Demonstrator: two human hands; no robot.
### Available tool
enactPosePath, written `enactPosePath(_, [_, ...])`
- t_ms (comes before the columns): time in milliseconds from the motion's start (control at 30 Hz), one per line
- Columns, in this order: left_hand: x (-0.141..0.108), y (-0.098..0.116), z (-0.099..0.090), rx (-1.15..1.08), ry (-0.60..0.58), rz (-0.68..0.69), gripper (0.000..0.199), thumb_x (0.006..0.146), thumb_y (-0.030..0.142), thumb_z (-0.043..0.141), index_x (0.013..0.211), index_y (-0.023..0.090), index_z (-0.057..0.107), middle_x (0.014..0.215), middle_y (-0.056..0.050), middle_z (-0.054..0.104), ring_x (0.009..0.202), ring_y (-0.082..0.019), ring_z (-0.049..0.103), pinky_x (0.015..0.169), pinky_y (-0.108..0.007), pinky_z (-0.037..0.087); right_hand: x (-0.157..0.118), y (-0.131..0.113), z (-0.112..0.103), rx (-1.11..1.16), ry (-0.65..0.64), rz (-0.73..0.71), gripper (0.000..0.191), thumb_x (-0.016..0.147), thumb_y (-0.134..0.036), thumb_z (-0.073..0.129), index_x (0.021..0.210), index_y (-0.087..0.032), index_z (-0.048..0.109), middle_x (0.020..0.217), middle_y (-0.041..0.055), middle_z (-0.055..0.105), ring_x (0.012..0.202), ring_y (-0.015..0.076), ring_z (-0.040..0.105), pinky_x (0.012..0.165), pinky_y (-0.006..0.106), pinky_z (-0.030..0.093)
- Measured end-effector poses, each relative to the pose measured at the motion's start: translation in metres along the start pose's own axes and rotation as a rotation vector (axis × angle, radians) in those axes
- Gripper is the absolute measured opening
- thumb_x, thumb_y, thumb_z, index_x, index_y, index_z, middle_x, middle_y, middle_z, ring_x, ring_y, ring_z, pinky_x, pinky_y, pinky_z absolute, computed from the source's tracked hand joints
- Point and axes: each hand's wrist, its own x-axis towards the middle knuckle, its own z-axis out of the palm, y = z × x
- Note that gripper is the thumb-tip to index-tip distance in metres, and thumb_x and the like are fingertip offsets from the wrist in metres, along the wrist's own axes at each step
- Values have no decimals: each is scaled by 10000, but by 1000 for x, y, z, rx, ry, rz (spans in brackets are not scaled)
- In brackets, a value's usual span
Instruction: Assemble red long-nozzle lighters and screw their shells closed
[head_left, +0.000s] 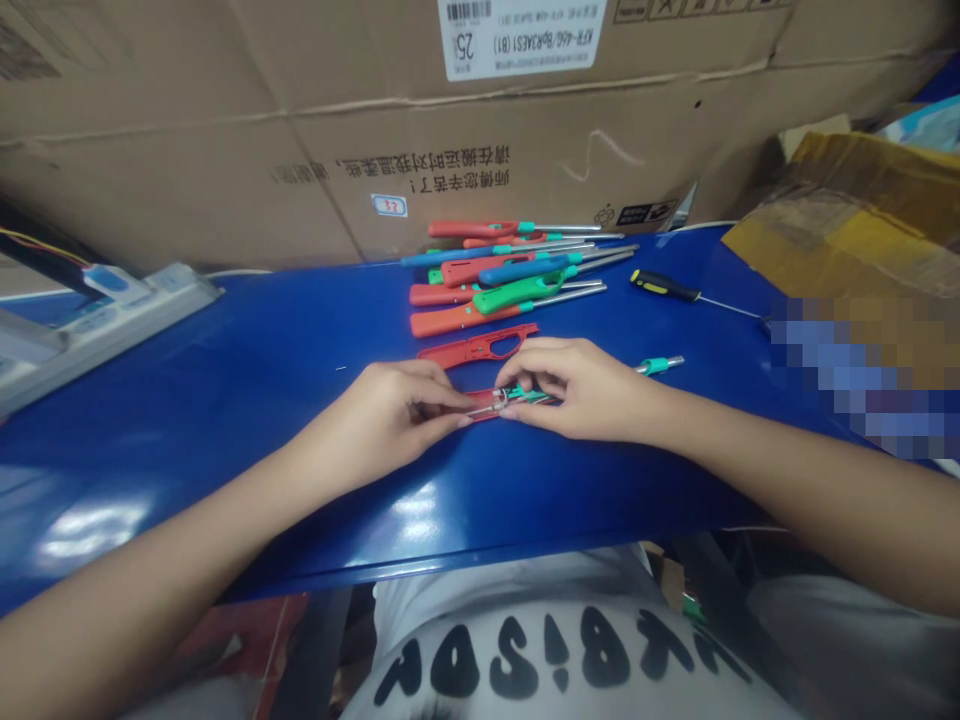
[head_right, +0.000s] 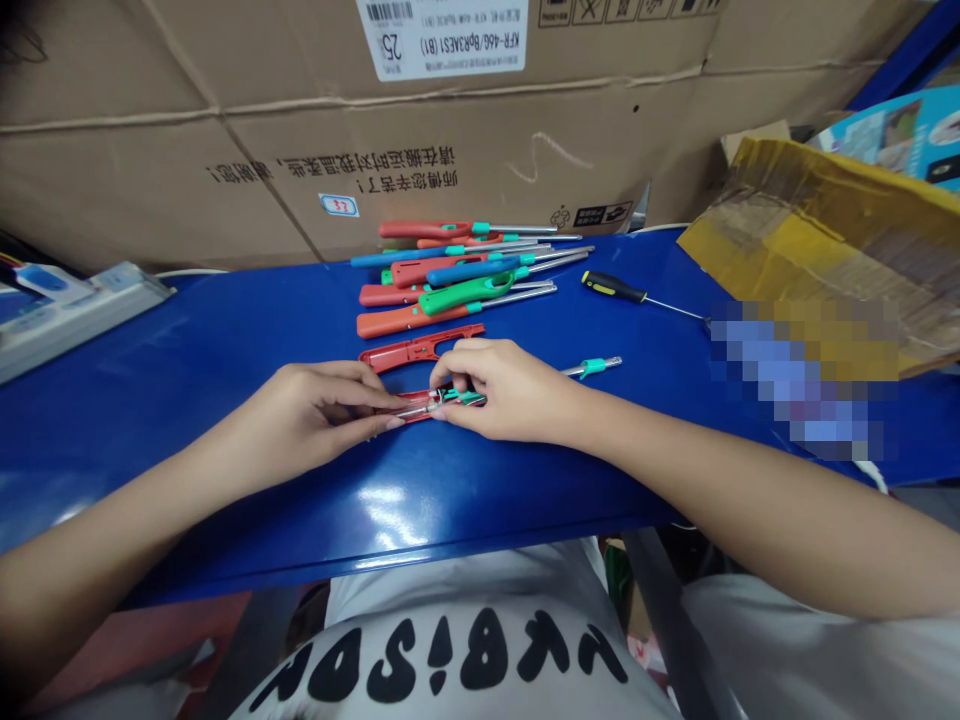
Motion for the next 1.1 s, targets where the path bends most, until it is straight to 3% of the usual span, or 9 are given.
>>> enactPosePath(133, [1, 0, 4, -21, 27, -26, 193, 896, 298, 715, 1056, 257, 815, 843, -24, 719, 705, -126, 660, 637, -221, 509, -1, 1, -3, -74, -50, -25, 262, 832, -225, 764, 1080, -177, 695, 897, 21, 625, 772, 135, 545, 689, 250, 433])
enactPosePath(367, [1, 3, 7, -102, 85, -68, 205, 887, 335, 712, 1031, 237, 821, 899, -38, 776, 757, -151, 707, 656, -232, 544, -1, 3, -3, -97, -66, -18, 202, 865, -236, 746, 1053, -166, 731, 971, 49, 658, 767, 131, 573, 708, 260, 458])
enactPosePath(633, [4, -2, 14, -268, 120, -241, 157, 807, 335, 791, 921, 236, 835, 874, -22, 808, 733, -177, 753, 660, -246, 599, -1, 3, -4, -106, -69, -12, 219, 853, -231, 765, 1052, -142, 741, 964, 49, 663, 771, 131, 584, 709, 260, 455])
enactPosePath(867, [2, 0, 1, -94, 46, -61, 142, 862, 278, 731, 963, 271, 832, 934, 10, 815, 812, -182, 773, 730, -237, 606, -3, 0, -6, -169, -89, -23, 194, 880, -216, 717, 1064, -160, 740, 988, 61, 663, 808, 148, 605, 721, 267, 464])
enactPosePath(1100, [7, -14, -6, -306, -78, -234, 221, 852, 311, 730, 1035, 220, 815, 818, -16, 808, 677, -180, 755, 616, -244, 609, -4, -3, -7, -226, -134, -1, 243, 910, -246, 680, 1129, -154, 735, 1022, 76, 653, 883, 179, 637, 745, 281, 477])
